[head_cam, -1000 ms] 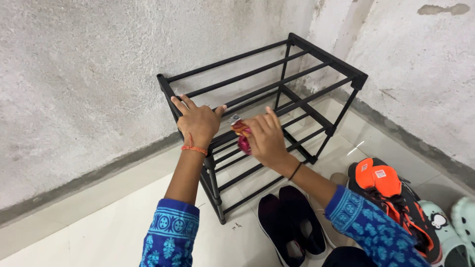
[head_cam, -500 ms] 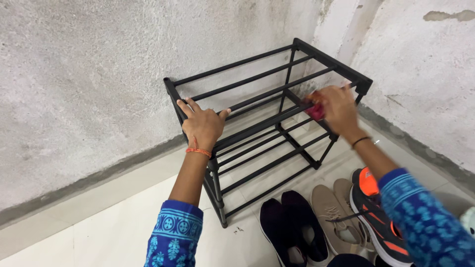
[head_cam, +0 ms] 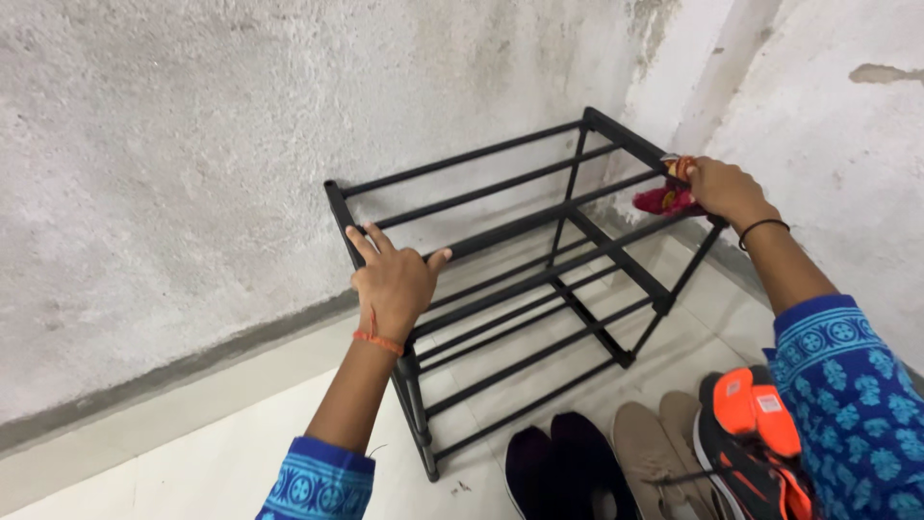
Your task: The person wipes a black metal shoe rack with a patterned cloth, cleaning the horizontal bars and vertical supports. They move around the rack to reach different sides and continue wiping until the end of the clip.
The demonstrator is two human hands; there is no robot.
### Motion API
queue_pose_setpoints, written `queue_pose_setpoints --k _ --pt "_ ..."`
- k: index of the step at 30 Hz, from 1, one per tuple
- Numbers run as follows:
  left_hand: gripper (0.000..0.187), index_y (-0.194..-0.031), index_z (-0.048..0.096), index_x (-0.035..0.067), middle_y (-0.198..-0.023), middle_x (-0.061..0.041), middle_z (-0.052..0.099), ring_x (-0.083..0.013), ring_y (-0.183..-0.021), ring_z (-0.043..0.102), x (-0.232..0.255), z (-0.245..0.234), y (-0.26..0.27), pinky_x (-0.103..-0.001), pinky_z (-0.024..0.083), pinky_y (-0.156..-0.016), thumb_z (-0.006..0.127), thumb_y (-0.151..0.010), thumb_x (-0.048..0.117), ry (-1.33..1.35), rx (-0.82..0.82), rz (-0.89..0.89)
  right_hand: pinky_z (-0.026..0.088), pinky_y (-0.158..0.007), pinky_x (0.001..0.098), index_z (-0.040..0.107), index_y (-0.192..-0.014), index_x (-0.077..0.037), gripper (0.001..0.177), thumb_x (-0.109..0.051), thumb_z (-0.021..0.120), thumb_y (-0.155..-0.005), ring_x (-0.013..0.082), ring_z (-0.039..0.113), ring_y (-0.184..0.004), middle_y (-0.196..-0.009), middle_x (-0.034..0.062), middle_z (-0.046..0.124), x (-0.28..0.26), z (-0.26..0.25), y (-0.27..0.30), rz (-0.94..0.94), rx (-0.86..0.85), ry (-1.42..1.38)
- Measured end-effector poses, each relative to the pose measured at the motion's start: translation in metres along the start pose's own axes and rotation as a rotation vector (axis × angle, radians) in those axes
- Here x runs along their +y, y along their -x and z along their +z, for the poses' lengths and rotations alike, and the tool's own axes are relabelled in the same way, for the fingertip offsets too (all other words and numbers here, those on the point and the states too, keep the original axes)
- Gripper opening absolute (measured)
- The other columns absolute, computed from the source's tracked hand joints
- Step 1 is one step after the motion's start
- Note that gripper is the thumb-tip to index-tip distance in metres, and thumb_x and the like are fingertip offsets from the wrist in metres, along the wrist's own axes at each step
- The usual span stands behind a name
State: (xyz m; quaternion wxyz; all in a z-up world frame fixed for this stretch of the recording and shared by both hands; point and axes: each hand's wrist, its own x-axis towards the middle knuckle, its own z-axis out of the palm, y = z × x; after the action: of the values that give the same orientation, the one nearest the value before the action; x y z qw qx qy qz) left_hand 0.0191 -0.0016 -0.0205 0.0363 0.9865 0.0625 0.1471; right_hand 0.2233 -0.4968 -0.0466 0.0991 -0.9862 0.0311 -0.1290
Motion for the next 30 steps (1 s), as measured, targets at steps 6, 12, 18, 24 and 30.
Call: queue_pose_setpoints --k 6,12,18,24,30 --pt "0.076 -0.085 0.079 0.002 -0.152 -0.037 0.033 -0.0585 -0.144 0.02 -0.001 -0.003 0.003 -0.067 0.057 -0.07 0.049 -0.092 0.071 -0.031 0.046 0.032 0.052 -0.092 0.057 0.062 -0.126 -0.007 0.04 -0.037 0.043 -0.106 0.0475 0.068 -0.107 -0.114 0.0275 0.071 -0.041 0.029 -0.056 0.029 0.005 0.008" --pt "0.076 -0.082 0.077 0.0 -0.15 -0.036 0.039 -0.0586 -0.144 0.026 0.001 -0.013 0.012 -0.054 0.062 -0.059 0.048 -0.096 0.069 -0.093 0.013 0.05 0.055 -0.088 0.0549 0.062 -0.123 -0.004 0.037 -0.029 0.06 -0.095 0.0442 0.069 -0.107 -0.115 0.0245 0.072 -0.085 0.049 -0.112 -0.018 -0.02 0.034" --pt "0.07 -0.091 0.078 0.003 -0.152 -0.036 0.04 -0.0564 -0.142 0.027 0.007 -0.018 0.012 -0.055 0.062 -0.06 0.051 -0.09 0.067 -0.063 0.041 0.02 0.055 -0.088 0.0535 0.062 -0.125 -0.007 0.037 -0.026 0.063 -0.093 0.0436 0.069 -0.105 -0.115 0.0236 0.072 -0.107 0.051 -0.141 -0.101 -0.045 0.015" --pt "0.071 -0.091 0.076 0.001 -0.153 -0.036 0.04 -0.0554 -0.143 0.028 0.01 -0.025 0.013 -0.054 0.062 -0.061 0.05 -0.093 0.067 -0.083 0.019 0.014 0.053 -0.086 0.0534 0.063 -0.134 -0.014 0.036 -0.017 0.052 -0.1 0.0441 0.066 -0.105 -0.118 0.0228 0.069 -0.114 0.043 -0.148 -0.281 0.017 -0.049" --pt "0.069 -0.089 0.076 0.002 -0.154 -0.036 0.036 -0.0571 -0.148 0.023 0.013 -0.031 0.013 -0.054 0.063 -0.063 0.049 -0.091 0.066 -0.05 -0.08 -0.008 0.053 -0.086 0.0501 0.059 -0.14 -0.016 0.041 -0.016 0.05 -0.1 0.0431 0.067 -0.099 -0.109 0.0249 0.07 -0.114 0.037 -0.148 -0.357 -0.07 -0.222"
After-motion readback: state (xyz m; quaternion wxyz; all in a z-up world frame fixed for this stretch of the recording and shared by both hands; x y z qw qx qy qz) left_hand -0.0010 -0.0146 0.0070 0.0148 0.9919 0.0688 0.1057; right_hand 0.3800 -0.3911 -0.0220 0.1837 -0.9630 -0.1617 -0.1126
